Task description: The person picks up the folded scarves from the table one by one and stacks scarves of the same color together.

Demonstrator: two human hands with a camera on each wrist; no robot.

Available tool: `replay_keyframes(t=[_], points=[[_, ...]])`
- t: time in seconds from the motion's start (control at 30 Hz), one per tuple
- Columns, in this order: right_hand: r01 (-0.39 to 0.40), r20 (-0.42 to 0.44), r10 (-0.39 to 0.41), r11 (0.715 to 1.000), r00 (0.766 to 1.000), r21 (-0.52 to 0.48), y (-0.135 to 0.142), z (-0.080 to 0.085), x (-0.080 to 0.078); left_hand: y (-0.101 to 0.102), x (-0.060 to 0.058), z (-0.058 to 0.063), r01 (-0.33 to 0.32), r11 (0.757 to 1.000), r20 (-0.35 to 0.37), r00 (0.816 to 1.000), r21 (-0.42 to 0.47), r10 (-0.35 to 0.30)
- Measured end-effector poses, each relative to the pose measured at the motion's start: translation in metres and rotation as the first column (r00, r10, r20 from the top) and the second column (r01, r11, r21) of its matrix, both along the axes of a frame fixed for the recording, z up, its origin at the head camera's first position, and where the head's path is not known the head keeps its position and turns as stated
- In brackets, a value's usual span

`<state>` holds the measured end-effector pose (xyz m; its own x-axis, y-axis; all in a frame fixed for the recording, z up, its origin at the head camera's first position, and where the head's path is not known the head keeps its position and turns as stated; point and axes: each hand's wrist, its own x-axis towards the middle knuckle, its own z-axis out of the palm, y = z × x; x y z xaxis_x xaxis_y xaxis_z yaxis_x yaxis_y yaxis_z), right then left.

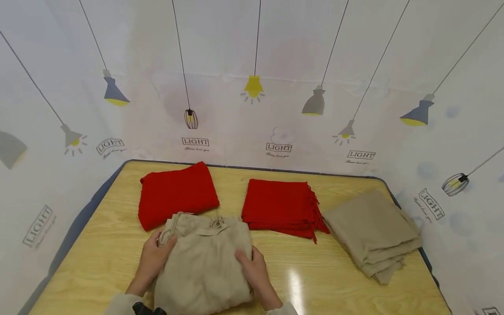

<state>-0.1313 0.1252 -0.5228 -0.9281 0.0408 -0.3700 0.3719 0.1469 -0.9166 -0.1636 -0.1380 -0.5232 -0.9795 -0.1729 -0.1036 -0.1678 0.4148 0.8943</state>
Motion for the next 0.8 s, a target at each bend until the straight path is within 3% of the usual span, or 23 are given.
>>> replay_keyframes(t=[0.17, 0.37, 0.57, 0.8], points=[[-0.048, 0.018, 0.048, 0.999, 0.999, -0.024, 0.003, -0.012, 0.006, -0.004, -0.002, -0.007, 0.045, 0.999, 0.08, 0.996, -0.025, -0.043], [-0.105, 0.042, 0.105, 0.994, 0.994, -0.02, 0.009, -0.022, 0.009, -0.01, 0.001, -0.021, 0.05, 0.996, 0.15, 0.988, -0.078, -0.038], [-0.165, 0.036, 0.166, 0.986, 0.985, -0.034, 0.015, -0.021, 0.009, -0.013, 0.002, -0.017, 0.068, 0.988, 0.13, 0.99, -0.135, -0.05], [-0.228, 0.082, 0.23, 0.973, 0.97, -0.025, 0.03, -0.009, 0.01, -0.02, 0.001, -0.002, 0.072, 0.982, 0.111, 0.992, -0.173, -0.053]])
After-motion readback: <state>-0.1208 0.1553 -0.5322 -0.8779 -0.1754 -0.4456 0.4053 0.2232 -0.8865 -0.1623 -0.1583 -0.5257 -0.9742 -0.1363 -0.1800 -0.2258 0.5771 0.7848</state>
